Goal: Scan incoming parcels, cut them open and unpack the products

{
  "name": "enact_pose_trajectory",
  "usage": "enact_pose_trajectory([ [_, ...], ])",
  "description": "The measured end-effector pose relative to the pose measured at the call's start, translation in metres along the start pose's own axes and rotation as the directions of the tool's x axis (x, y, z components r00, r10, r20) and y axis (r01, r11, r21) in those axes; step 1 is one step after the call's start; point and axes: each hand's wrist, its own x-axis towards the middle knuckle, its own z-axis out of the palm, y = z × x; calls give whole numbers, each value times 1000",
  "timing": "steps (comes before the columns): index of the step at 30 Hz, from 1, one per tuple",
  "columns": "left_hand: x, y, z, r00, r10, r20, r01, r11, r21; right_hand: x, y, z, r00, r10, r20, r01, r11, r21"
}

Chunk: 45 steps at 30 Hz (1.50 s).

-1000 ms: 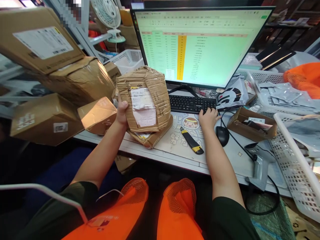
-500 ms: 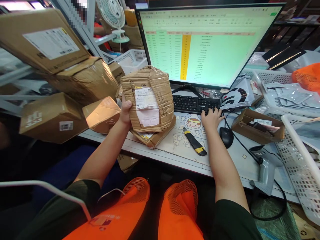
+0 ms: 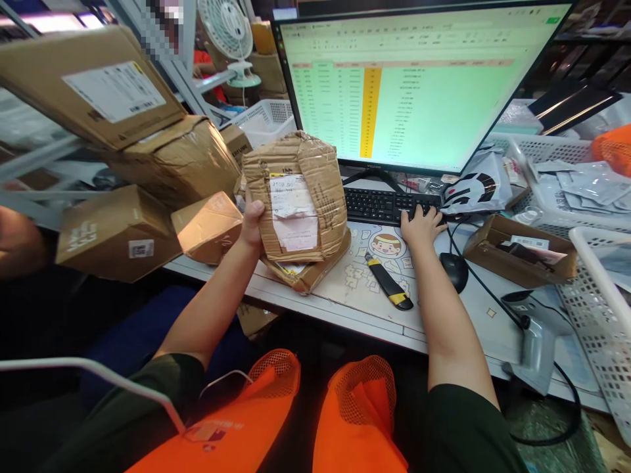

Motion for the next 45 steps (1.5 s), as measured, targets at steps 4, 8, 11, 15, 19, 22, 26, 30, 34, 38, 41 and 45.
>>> enact_pose_trajectory([
  [4, -1, 0, 0, 1000, -16, -10, 15, 1000, -11, 7, -7, 0, 1000, 24, -1, -24, 1000, -8],
  [8, -1, 0, -1, 1000, 8, -16, -8, 1000, -3, 2, -5, 0, 1000, -13, -21, 13, 1000, -22],
  [11, -1, 0, 0, 1000, 4, -15, -4, 1000, -5, -8, -1, -1, 998, -64, -29, 63, 998, -27],
  [15, -2, 2, 4, 1000, -1, -13, 0, 1000, -28, -16, 3, -4, 994, -93, -50, 91, 995, -40],
  [19, -2, 1, 5, 1000, 22, 3, -22, 999, -30, -18, 1, -5, 993, -103, -64, 101, 994, -31],
  [22, -2, 0, 2, 999, 25, -21, -26, 999, -38, -18, -1, -4, 991, -95, -94, 93, 995, -32],
  [26, -3, 0, 0, 999, 3, -36, -3, 1000, -5, -15, 2, 0, 992, -59, -107, 57, 998, -21],
  [30, -2, 2, 2, 999, -1, -33, 0, 1000, -4, -7, 5, 3, 999, -29, -44, 29, 1000, -6],
  [34, -2, 3, 2, 1000, 11, -21, -11, 1000, -14, 1, 6, 4, 1000, -12, -19, 12, 1000, 23],
  [38, -1, 4, 2, 1000, 13, -18, -14, 1000, -15, -1, 5, 3, 998, -9, -63, 13, 998, 59],
  [41, -1, 4, 3, 1000, 11, -24, -11, 1000, -2, -5, 4, 1, 996, -11, -86, 17, 998, 68],
  [45, -1, 5, 4, 1000, 12, -25, -11, 1000, 2, -12, -1, -3, 991, -9, -132, 17, 998, 61],
])
